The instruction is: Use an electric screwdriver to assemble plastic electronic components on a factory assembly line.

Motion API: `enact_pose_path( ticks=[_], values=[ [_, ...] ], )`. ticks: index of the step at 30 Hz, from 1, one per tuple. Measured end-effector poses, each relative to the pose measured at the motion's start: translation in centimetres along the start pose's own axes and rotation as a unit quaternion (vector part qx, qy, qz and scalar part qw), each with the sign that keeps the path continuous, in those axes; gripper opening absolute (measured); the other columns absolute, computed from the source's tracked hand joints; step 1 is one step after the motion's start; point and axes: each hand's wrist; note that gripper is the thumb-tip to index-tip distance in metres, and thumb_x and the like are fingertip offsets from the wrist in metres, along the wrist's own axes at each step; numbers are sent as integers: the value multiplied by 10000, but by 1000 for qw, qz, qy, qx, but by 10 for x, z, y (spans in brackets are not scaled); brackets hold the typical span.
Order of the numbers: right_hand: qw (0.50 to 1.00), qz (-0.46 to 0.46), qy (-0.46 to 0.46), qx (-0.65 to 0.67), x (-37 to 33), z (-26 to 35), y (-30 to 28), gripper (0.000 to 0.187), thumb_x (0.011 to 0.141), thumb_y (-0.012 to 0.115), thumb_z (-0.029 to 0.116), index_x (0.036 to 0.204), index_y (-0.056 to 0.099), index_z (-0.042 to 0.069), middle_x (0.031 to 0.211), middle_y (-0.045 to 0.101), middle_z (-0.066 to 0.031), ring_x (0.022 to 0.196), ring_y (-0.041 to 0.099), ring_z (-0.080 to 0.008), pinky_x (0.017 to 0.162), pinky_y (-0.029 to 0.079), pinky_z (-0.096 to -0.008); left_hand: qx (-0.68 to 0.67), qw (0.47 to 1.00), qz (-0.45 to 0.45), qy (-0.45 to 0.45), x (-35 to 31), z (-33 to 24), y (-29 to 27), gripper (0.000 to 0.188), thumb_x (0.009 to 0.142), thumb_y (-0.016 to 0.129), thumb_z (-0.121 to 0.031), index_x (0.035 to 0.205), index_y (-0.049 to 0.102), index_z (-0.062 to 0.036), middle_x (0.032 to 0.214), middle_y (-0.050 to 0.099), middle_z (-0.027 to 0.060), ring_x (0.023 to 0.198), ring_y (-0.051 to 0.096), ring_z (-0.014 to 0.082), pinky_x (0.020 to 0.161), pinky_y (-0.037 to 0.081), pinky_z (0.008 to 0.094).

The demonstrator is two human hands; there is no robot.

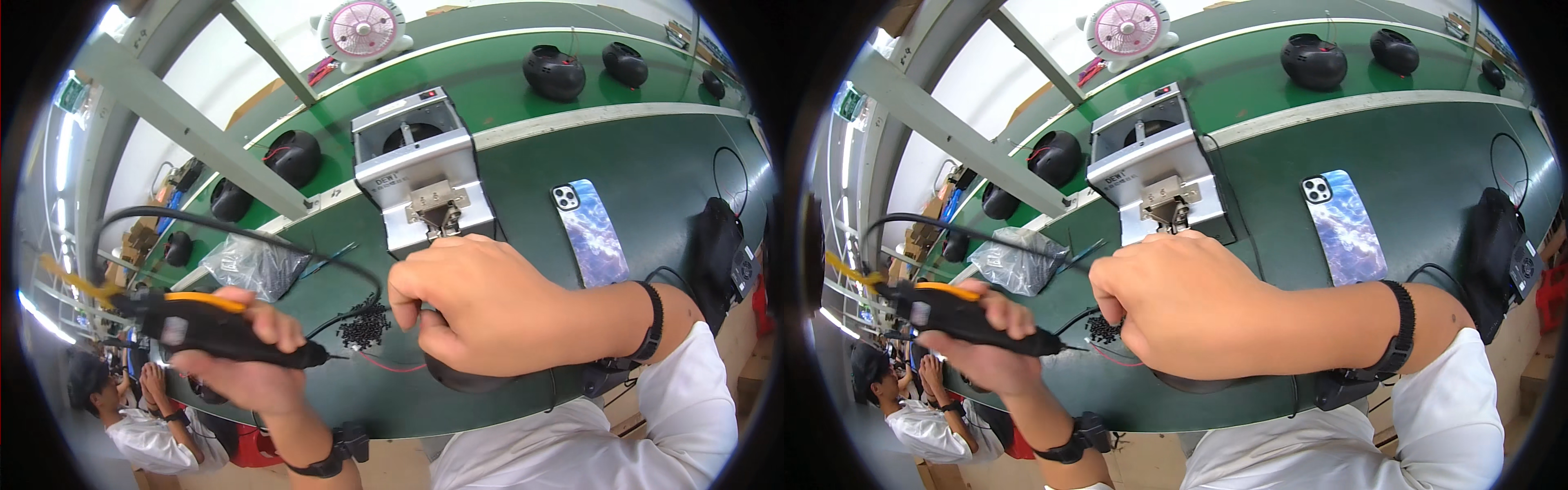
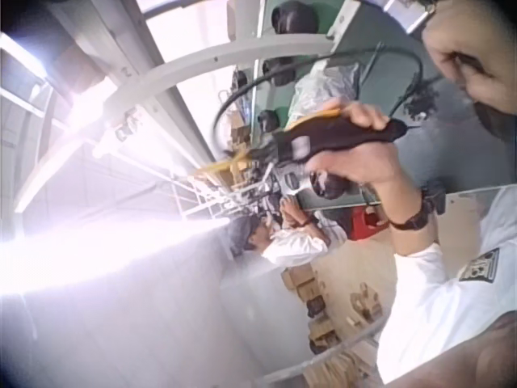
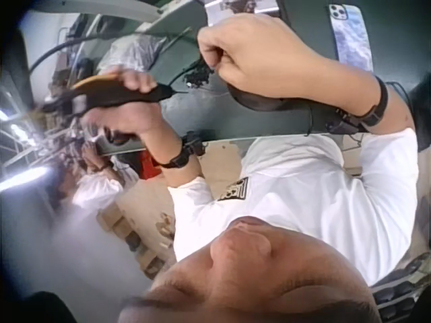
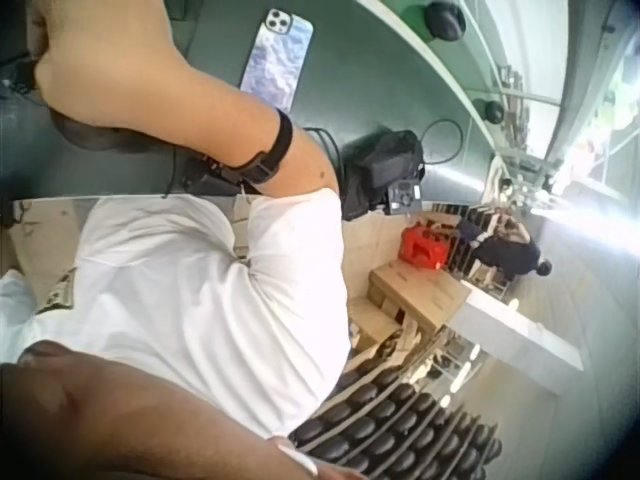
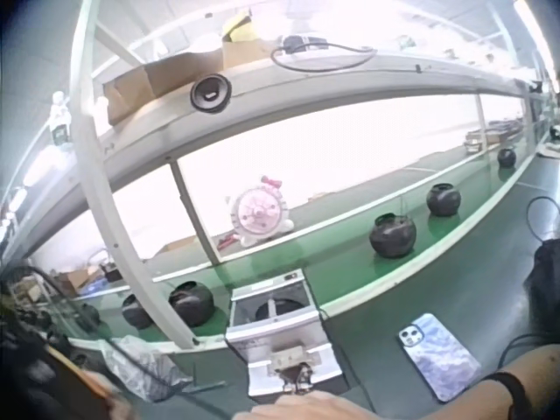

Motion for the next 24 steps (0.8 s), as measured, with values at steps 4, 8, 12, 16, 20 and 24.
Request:
enact_pose_path(
  ticks=[4,8,12,16,20,24],
  values=[
    [999,15,-31,-25,-1,5,1,189,754,591,53,895,716,53,913,718,-118,939,667,-334,852,498,-459,62,996,-60,4,-14,29,-11,1024,795,353,-963,1126,541,-12,683,524,38,524,486,158,502,420,287],
    [996,4,-72,-49,-3,-1,5,131,795,637,97,901,708,128,876,686,-23,877,637,-279,802,493,-420,74,995,-65,33,-16,41,-9,949,830,365,-937,1114,536,-48,682,499,6,514,467,134,498,389,276],
    [994,27,-88,-66,-4,1,3,117,836,728,196,943,742,151,905,692,-3,900,636,-253,832,487,-412,50,997,-61,11,-14,30,-14,1058,758,350,-993,1117,542,-16,687,526,36,525,488,147,506,419,280],
    [988,30,-115,-96,-7,7,7,158,860,758,251,985,760,153,921,672,6,909,634,-239,862,475,-402,-40,998,-37,18,-8,10,-4,1043,763,392,-981,1128,544,-16,691,545,44,504,508,162,487,420,292],
    [987,27,-97,-122,-6,14,12,215,874,759,314,1020,770,157,935,663,1,939,637,-232,881,468,-392,-60,996,34,48,2,-14,22,861,872,473,-857,1159,528,-47,696,530,22,501,500,146,475,390,278],
    [986,18,-86,-143,-5,16,15,271,898,744,364,1061,776,149,968,679,-4,951,645,-225,885,470,-391,-97,989,102,50,6,-45,48,776,906,537,-779,1180,502,-53,726,554,37,509,524,159,477,403,290]
  ],
)
Point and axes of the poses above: each hand's wrist, its own x-axis towards the middle knuckle, its own y-axis out of the palm, z = x × y
